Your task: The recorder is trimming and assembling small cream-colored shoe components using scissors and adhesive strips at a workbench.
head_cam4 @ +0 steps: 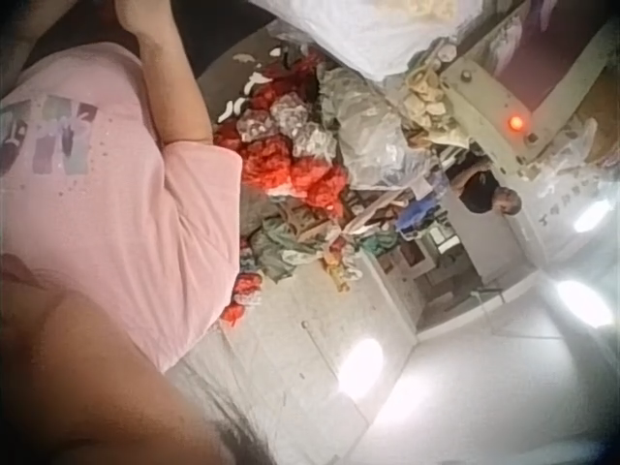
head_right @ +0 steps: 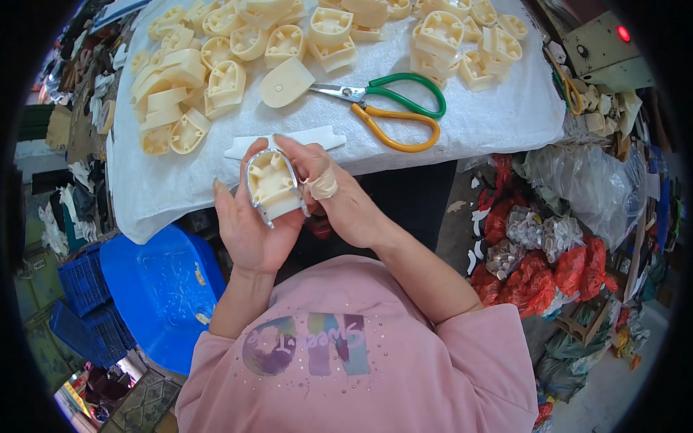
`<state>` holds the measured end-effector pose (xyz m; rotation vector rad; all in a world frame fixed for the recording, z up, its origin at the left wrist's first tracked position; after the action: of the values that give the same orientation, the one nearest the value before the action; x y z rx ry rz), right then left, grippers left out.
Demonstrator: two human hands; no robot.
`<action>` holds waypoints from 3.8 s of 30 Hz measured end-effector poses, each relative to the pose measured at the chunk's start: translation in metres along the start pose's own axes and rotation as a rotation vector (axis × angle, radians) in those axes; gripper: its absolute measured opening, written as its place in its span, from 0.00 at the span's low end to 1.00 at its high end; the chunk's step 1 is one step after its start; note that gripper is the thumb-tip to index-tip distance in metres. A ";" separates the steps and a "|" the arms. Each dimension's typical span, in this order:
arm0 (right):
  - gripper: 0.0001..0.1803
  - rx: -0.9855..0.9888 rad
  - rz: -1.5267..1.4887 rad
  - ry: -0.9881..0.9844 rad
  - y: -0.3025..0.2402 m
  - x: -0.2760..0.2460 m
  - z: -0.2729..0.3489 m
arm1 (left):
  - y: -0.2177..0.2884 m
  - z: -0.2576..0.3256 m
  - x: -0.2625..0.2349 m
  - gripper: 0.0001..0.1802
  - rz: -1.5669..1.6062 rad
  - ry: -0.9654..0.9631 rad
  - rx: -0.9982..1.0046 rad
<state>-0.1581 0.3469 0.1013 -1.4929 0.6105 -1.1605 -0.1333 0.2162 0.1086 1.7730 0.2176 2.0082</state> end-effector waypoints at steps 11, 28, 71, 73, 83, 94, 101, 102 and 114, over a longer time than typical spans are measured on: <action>0.25 -0.138 0.875 0.005 -0.047 0.002 -0.008 | 0.006 0.009 0.020 0.48 -1.043 -0.026 0.342; 0.11 -0.075 0.435 -0.155 -0.039 -0.031 -0.018 | 0.030 0.007 0.027 0.33 -1.582 -0.080 0.526; 0.24 -0.440 0.693 0.380 -0.019 0.005 0.003 | 0.013 -0.006 0.030 0.41 -1.861 0.184 0.879; 0.25 -0.559 0.865 0.337 -0.031 0.005 -0.001 | 0.014 -0.007 0.038 0.36 -2.014 0.073 0.983; 0.23 -0.509 0.862 0.451 -0.052 -0.041 0.007 | 0.034 -0.004 -0.006 0.40 -0.318 0.086 0.070; 0.28 -0.464 1.607 0.402 -0.046 -0.075 -0.011 | 0.036 0.000 -0.014 0.46 -0.352 0.104 0.025; 0.27 -0.417 1.602 0.344 -0.056 -0.073 -0.014 | 0.037 0.002 -0.014 0.46 -0.422 0.087 0.012; 0.27 -0.418 1.613 0.339 -0.056 -0.073 -0.015 | 0.037 0.001 -0.014 0.46 -0.423 0.088 0.013; 0.26 -0.426 1.583 0.330 -0.054 -0.073 -0.016 | 0.072 0.016 -0.041 0.41 -0.409 -0.179 0.155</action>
<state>-0.2120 0.4175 0.1265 -0.6448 1.8616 0.0277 -0.1308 0.1326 0.1035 1.8121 0.6363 1.5720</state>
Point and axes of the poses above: each hand's wrist, its own z-axis away from the middle knuckle, its own x-axis out of the palm, y = z × x, the point moved 2 cm from there along -z, towards the middle knuckle, and after that the axes turned 6 degrees about y, right-handed, at the moved point
